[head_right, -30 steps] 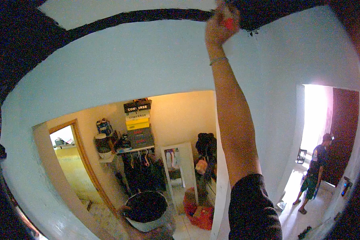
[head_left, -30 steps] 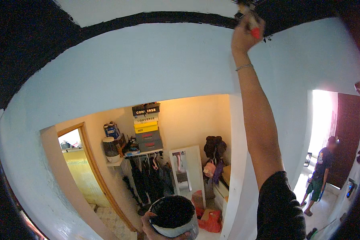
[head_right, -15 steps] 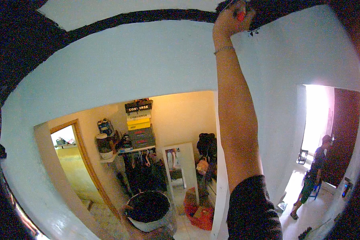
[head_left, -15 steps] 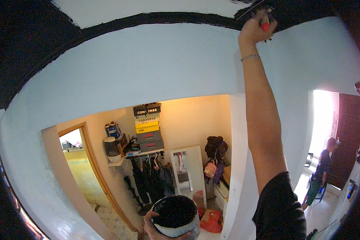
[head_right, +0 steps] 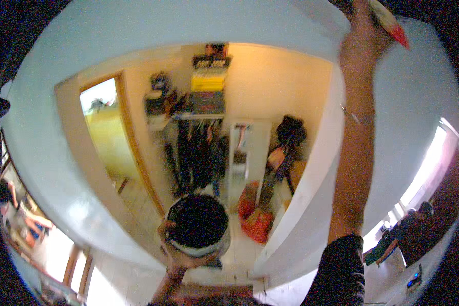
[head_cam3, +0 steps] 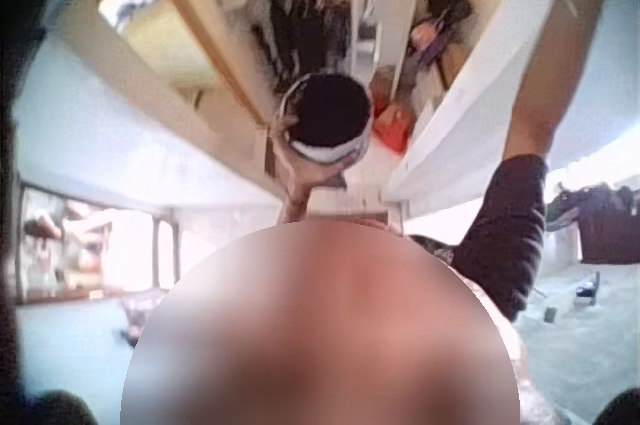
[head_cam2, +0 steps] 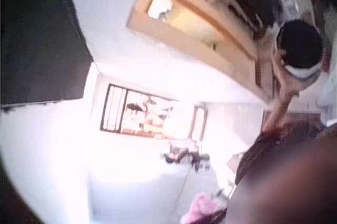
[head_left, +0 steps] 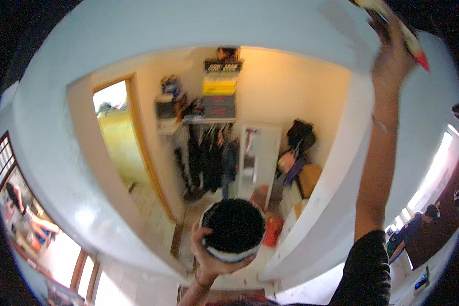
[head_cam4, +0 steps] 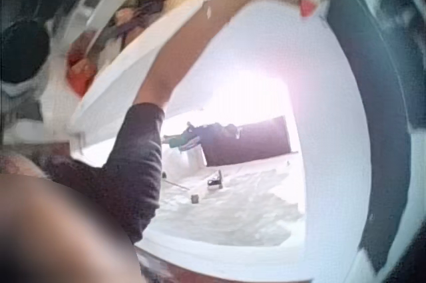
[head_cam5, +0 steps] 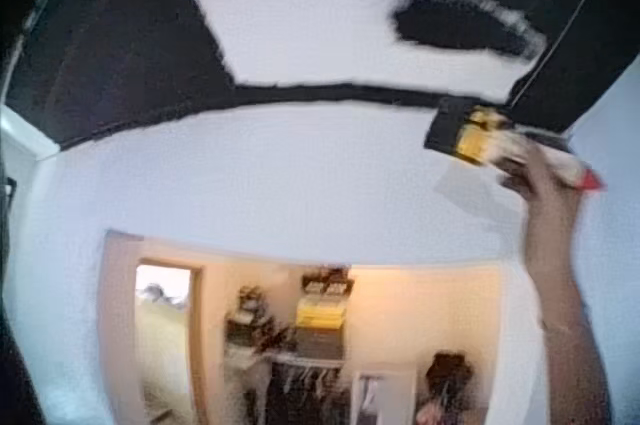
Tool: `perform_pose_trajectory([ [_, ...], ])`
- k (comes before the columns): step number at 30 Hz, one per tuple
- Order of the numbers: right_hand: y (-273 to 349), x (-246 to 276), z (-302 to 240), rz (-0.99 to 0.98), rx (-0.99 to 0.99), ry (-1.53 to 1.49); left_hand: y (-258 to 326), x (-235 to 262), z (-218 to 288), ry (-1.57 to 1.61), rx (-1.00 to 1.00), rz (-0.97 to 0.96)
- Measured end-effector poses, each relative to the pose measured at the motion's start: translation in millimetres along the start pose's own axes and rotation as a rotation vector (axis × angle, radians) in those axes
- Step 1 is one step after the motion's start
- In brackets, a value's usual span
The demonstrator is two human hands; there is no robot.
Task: The person paints a white ceiling black using a paintbrush and a paint can. They repeatedly dip the brush into the can and apply black paint to the ceiling in long strokes, gradually covering more area.
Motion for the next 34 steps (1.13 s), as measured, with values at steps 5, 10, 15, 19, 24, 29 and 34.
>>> perform_pose_trajectory([
  [5, 171, 46, -45, -0.141, -0.701, -0.096, -1, -14, -3, -0.103, -0.115, 0.003],
  [10, 258, 6, -139, -0.617, -1.278, -0.320, 8, 3, -18, -0.251, -0.063, 0.019],
  [15, 278, -47, -188, -0.953, -0.971, -0.288, 13, 29, -29, -0.344, -0.040, 0.006],
  [19, 315, -92, -229, -1.401, -0.674, -0.285, 21, 57, -46, -0.300, -0.072, 0.001],
  [24, 354, -115, -251, -1.514, -0.857, -0.418, 27, 72, -65, -0.254, -0.077, -0.030],
  [29, 372, -125, -262, -1.536, -0.892, -0.388, 31, 84, -71, -0.228, -0.037, -0.055],
  [34, 395, -129, -278, -1.649, -0.893, -0.393, 33, 94, -75, -0.231, -0.052, -0.029],
])
Point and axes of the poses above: each hand's wrist, its own y-axis away from the middle knuckle, its own x-axis out of the back of the hand, z = x × y, the point moved 7 cm from there along -y, towards the middle knuckle
